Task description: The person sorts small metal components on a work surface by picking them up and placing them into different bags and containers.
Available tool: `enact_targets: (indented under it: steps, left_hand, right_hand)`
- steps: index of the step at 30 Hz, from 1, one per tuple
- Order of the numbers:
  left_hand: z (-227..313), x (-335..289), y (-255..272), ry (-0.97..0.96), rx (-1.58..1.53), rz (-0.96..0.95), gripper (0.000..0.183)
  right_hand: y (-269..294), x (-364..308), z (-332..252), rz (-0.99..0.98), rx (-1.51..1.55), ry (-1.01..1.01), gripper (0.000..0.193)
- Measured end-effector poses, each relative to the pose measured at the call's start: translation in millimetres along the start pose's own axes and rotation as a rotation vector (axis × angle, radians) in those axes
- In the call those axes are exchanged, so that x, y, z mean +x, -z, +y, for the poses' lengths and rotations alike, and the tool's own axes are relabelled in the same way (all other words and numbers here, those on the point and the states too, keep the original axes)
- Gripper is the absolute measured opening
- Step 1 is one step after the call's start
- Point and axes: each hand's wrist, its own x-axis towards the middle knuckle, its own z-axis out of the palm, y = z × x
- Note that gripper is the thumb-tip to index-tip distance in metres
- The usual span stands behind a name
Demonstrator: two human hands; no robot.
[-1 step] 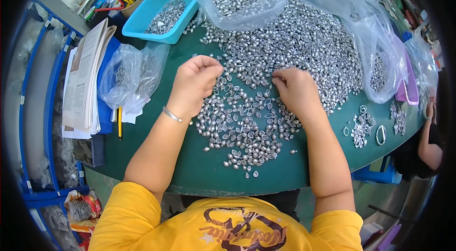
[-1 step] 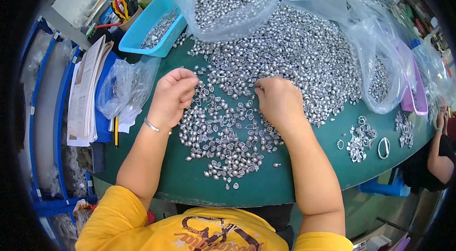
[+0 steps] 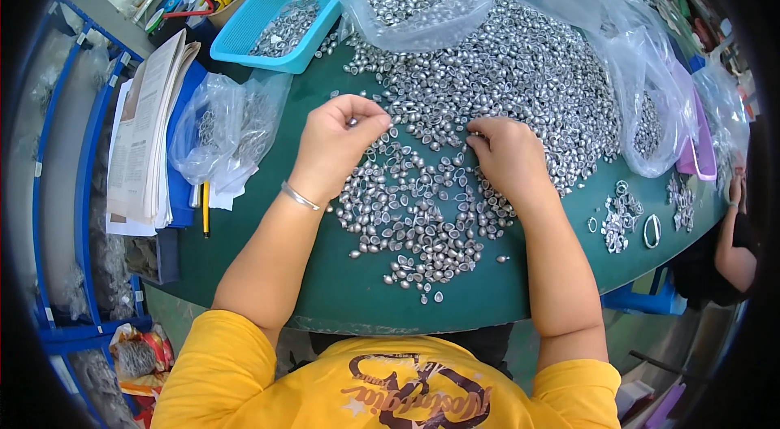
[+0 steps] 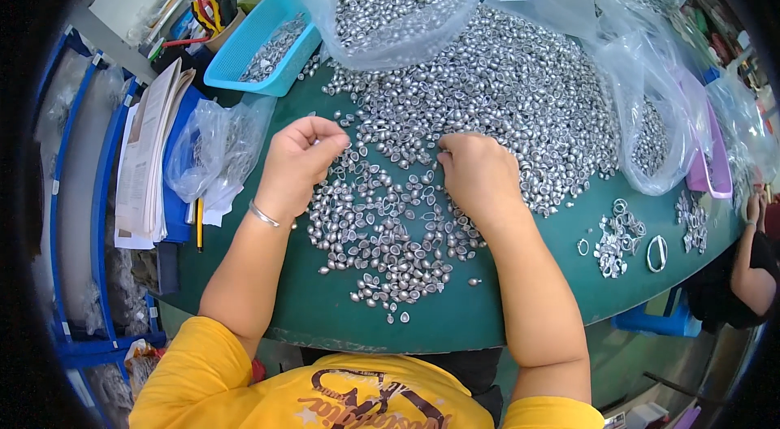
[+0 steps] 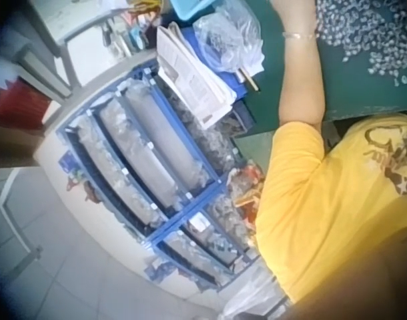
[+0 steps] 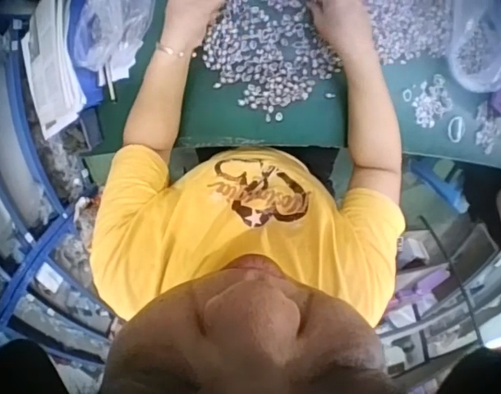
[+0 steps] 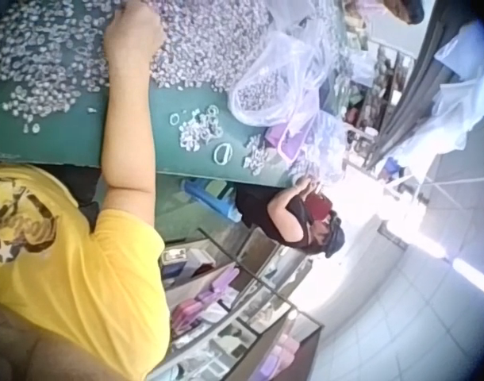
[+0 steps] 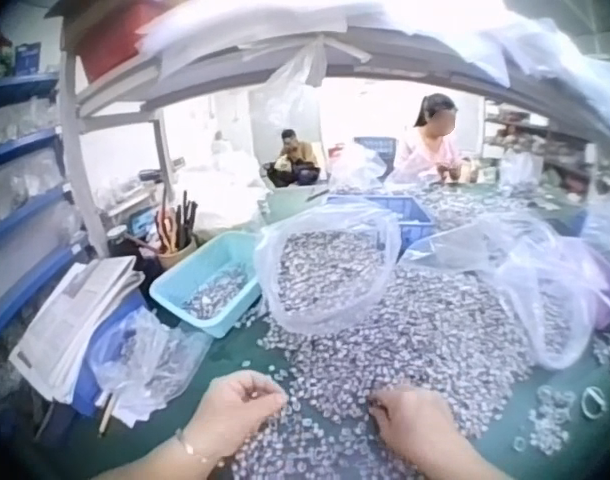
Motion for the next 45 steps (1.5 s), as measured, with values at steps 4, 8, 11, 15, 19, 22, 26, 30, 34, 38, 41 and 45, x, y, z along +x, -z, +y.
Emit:
enact_targets:
  steps: [4,8,11,15,19,22,26,30,34,38,41,45]
  left_hand:
    - [-12.6,-0.3,-4.7,-0.331,0.584,-0.052,0.007]
    - [-30.7,-1.9,-10.3,-0.520,0.817,-0.095,0.012]
    - [-28.5,-2.3,-11.7,-0.579,0.788,-0.086,0.008]
    - [-3.4,-4.9,-11.5,0.070,-0.135,-0.149,0.005]
    - [-5.2,1.9,6.7,0.150,-0.731,-0.212,0.004]
    - [-3.8,-0.3,-0.1,-0.022,-0.032,-0.047,0.008]
    - [-9.8,-4.9,-1.9,-0.416,0.712,-0.180,0.008]
    - [-26.2,-5.7,-2.4,-0.606,0.839,-0.201,0.005]
    - [-17.8,-6.2,-7.4,-0.451,0.661,-0.171,0.005]
    - [-2.6,-2.6,0.9,0.194,-0.434,-0.314,0.010]
    - [-3.0,-2.8,-1.0,0.221,-0.651,-0.232,0.006]
    - [-15.4,0.3,-4.9,0.011,-0.144,-0.207,0.006]
  right_hand:
    - [0.8,0.3,-1.3,0.012,-0.056,0.006,0.012]
    - [15.0,4.9,2.1,-0.058,1.204,-0.404,0.013]
    - [24.7,4.9,3.5,-0.051,1.591,-0.400,0.015]
    - [19.0,-1.7,-6.5,-0.142,0.679,-0.289,0.014]
    - [7.5,-15.0,-10.7,-0.226,0.110,0.150,0.012]
    - [6.4,-14.5,-12.8,-0.199,0.094,0.155,0.010]
    - [13.8,-11.5,-12.1,-0.188,0.253,-0.054,0.011]
    - [16.1,-12.9,-8.4,-0.216,0.225,0.098,0.011]
    - [17.0,-15.3,-8.9,-0.300,0.008,0.180,0.012]
    - [26.8,-7.8,-9.3,-0.161,0.300,-0.104,0.012]
    - [25.5,-7.6,-4.4,-0.120,0.271,-0.003,0.012]
    - [-0.5,-16.6,-16.7,-0.113,-0.001,0.229,0.010]
